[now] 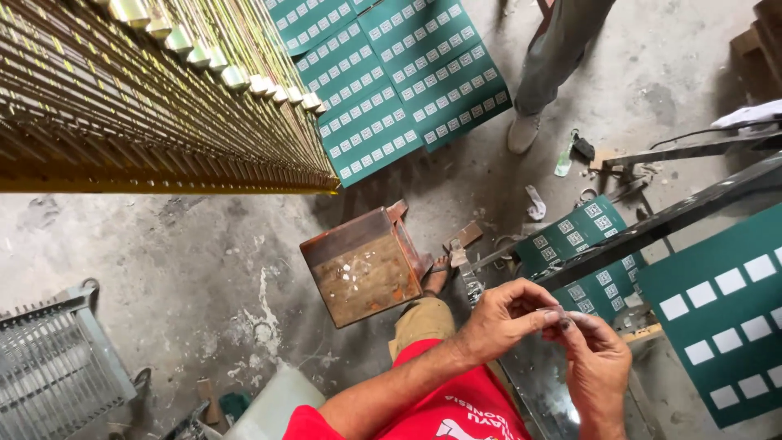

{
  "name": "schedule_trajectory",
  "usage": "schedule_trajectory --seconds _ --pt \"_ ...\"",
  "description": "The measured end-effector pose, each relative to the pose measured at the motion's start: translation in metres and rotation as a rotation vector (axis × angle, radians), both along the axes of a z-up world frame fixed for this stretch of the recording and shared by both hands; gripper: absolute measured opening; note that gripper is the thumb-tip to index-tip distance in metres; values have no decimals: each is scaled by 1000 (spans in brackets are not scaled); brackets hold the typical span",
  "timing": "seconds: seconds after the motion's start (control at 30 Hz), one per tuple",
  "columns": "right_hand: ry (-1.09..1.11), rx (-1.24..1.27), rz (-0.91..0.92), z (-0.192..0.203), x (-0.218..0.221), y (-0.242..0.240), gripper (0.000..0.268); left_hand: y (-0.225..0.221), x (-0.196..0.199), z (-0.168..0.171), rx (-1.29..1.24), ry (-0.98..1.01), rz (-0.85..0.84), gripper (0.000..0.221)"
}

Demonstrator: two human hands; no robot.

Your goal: Cutting out small printed labels from a sheet using a pair of scissors.

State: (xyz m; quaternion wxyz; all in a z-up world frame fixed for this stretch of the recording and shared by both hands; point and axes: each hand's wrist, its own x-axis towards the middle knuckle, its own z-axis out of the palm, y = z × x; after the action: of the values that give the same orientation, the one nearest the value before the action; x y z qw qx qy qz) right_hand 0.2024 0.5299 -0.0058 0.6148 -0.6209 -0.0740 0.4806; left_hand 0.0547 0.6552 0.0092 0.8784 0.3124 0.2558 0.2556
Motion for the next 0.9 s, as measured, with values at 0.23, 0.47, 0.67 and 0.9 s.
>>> schedule_trajectory --seconds 0.23,0.47,0.67,0.9 --pt "-262 -81 40 19 -4 25 20 20 8 17 43 104 32 17" --pt "-175 0 79 54 -18 28 22 20 -2 25 17 56 36 18" --pt "-263 118 177 60 -19 17 16 20 -5 27 1 42 -41 25" --pt "-293 190 223 77 -15 17 17 33 -9 18 61 39 -150 22"
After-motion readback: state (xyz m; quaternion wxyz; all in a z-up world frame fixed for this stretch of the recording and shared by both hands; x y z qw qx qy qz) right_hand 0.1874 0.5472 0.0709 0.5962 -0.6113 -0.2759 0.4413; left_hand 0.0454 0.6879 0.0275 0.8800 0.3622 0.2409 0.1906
